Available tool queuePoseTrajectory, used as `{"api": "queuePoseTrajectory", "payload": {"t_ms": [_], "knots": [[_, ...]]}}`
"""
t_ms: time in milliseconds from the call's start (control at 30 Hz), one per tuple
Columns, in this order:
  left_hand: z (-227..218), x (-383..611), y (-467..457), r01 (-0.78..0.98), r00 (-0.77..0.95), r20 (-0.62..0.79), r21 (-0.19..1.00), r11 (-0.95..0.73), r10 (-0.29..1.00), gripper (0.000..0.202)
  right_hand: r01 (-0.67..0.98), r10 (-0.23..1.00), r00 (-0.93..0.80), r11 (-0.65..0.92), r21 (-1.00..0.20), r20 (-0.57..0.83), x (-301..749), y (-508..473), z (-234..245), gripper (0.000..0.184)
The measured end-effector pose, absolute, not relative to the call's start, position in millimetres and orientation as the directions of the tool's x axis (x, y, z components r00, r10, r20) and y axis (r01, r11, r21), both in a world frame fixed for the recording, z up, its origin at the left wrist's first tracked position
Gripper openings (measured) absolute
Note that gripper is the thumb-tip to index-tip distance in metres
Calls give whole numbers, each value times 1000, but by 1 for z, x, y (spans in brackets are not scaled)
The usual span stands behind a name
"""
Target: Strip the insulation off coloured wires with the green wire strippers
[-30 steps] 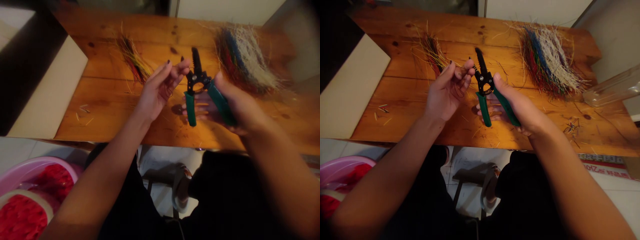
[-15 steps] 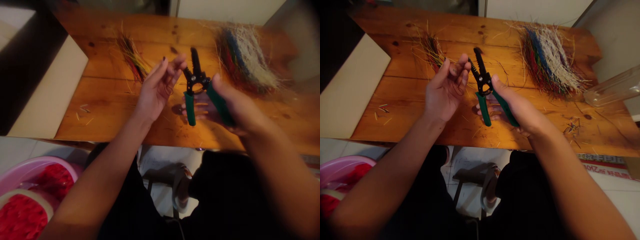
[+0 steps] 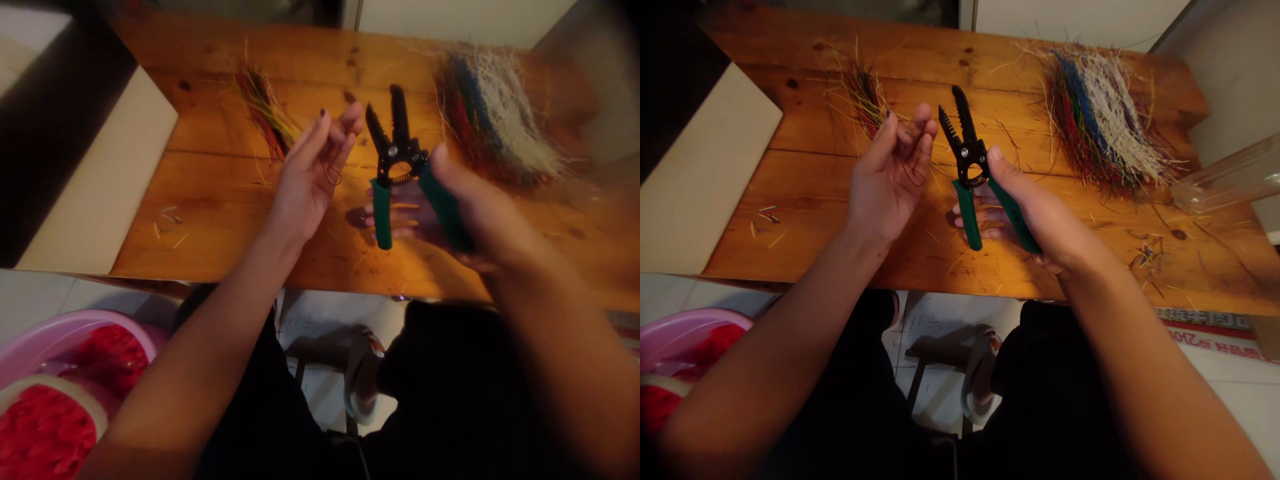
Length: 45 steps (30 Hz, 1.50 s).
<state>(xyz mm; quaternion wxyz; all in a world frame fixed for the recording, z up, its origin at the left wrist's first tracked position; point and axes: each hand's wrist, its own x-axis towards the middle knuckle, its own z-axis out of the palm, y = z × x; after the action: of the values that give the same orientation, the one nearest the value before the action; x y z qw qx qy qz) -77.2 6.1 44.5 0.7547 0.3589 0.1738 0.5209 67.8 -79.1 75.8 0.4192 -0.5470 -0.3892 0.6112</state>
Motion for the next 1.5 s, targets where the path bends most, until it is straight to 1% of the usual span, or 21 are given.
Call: {"api": "queuePoseTrajectory", "payload": {"t_ms": [67,167,267,367,467,533,667,733,833,1000,1067,1133,1233,1367,1500], "knots": [[46,-77,4,-653,406,115,731,200,907,30,-85,938,-60,-346,-934,-342,69,-78,76,53],[46,-78,3,-688,429,142,692,221,892,28,-80,935,-81,-352,-933,-345,70,-77,76,53],[46,-79,4,-718,386,140,666,202,912,28,-76,934,-87,-353,-933,-346,70,-78,76,51],[47,-80,5,-701,349,112,690,180,930,28,-71,936,-94,-347,-935,-340,69,-78,75,52],[49,-78,4,-647,359,65,736,198,931,31,-76,933,-82,-358,-931,-352,69,-78,75,52],[49,-77,3,-636,367,43,741,217,929,31,-83,929,-67,-369,-926,-364,68,-78,76,52],[50,-76,2,-681,340,17,694,233,940,30,-68,926,-66,-376,-924,-372,68,-77,78,53],[50,-77,2,-710,330,36,669,223,943,32,-37,924,-72,-379,-925,-376,68,-78,78,55],[51,-77,0,-717,359,60,656,234,931,33,-9,919,-68,-389,-921,-387,67,-78,79,57],[53,-73,-3,-630,350,-69,721,289,934,34,-65,925,-47,-381,-922,-378,67,-77,79,57],[53,-74,-1,-650,342,-38,712,266,939,35,-79,925,-46,-379,-922,-376,66,-77,78,54],[51,-76,1,-689,350,36,687,231,936,35,-84,926,-55,-377,-923,-373,66,-77,78,52],[46,-78,3,-691,394,100,687,223,914,35,-71,927,-74,-372,-925,-367,67,-77,77,51],[41,-76,3,-643,451,94,724,250,888,33,-44,924,-67,-380,-924,-376,68,-77,76,56],[40,-74,3,-652,448,94,714,253,889,33,-40,923,-56,-383,-923,-381,67,-77,77,57]]}}
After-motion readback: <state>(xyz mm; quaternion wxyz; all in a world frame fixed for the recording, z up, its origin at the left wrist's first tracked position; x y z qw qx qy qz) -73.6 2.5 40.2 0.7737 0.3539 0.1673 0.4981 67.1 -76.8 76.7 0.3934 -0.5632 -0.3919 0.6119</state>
